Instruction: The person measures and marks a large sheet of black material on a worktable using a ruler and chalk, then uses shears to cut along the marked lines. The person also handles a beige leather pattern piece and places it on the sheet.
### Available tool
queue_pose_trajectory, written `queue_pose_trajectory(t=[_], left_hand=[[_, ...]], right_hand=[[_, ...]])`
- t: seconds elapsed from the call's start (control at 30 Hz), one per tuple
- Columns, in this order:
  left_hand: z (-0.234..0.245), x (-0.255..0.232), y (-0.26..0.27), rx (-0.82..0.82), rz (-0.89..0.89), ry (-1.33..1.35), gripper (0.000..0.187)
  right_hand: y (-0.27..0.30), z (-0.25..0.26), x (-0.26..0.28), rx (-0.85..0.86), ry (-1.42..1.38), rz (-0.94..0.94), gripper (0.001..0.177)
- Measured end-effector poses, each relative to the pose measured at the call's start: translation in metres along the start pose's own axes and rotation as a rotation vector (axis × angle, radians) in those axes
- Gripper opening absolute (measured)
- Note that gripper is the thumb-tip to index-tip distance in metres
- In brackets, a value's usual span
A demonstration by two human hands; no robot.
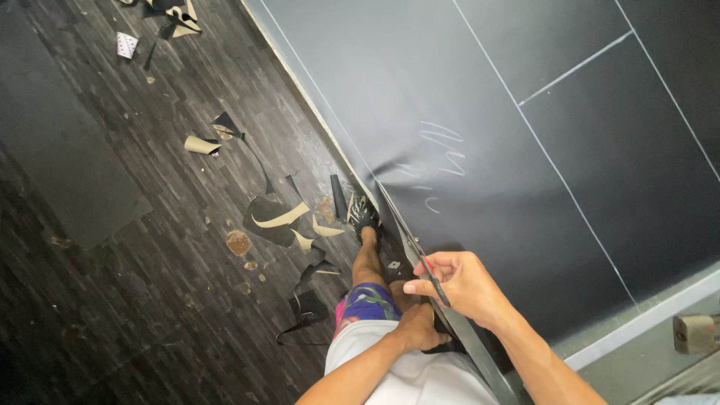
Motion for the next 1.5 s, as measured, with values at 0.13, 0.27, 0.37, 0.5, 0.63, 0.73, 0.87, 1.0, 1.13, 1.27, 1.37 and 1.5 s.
queue_pose_trajectory(t=[0.13,0.27,0.37,0.5,0.63,0.73,0.87,1.0,1.13,1.27,1.37,1.5], left_hand=[[-0.001,0.007,-0.013,0.024,-0.051,-0.048,0.051],[-0.002,0.009,-0.031,0.018,-0.119,-0.248,0.042],[-0.004,0.016,-0.044,0.040,-0.128,-0.287,0.042],[-0.018,0.030,-0.065,-0.026,-0.161,-0.346,0.048],[-0.027,0.044,-0.090,0.055,-0.211,-0.569,0.047],[-0.007,0.051,-0.096,0.097,-0.176,-0.655,0.052],[0.089,0.058,-0.077,0.047,-0.078,-0.690,0.067],[0.227,0.062,-0.003,-0.550,0.138,0.155,0.063],[0.325,0.029,0.050,-1.146,-0.200,0.383,0.041],[0.355,0.008,0.073,-1.148,-0.160,0.271,0.022],[0.360,0.003,0.070,-1.152,-0.128,0.254,0.025],[0.361,0.010,0.062,-1.058,-0.132,0.289,0.017]], right_hand=[[-0.019,-0.009,0.022,0.107,-0.022,0.159,0.035],[-0.031,-0.015,0.037,0.042,0.002,0.063,0.034],[-0.033,-0.021,0.049,0.014,0.031,0.017,0.034],[-0.045,-0.028,0.066,0.025,0.030,0.013,0.034],[-0.055,-0.035,0.076,0.018,0.043,0.022,0.036],[-0.059,-0.036,0.074,-0.005,0.097,0.000,0.035],[-0.059,-0.037,0.070,0.004,0.077,0.030,0.035],[-0.063,-0.038,0.070,-0.026,0.058,-0.078,0.037],[-0.063,-0.036,0.070,-0.015,0.065,-0.097,0.036],[-0.065,-0.037,0.067,-0.027,0.086,-0.097,0.037],[-0.067,-0.036,0.066,-0.036,0.097,-0.140,0.038],[-0.070,-0.039,0.074,-0.030,0.108,-0.114,0.038]])
Point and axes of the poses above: each hand's wrist, its own y-axis away from the middle knuckle, its own z-axis out of the back of the hand, x = y × z, the point moved 2 cm from there along -y, towards the middle knuckle, and after that the axes turned 14 degrees about -y, right-handed, at the moved point
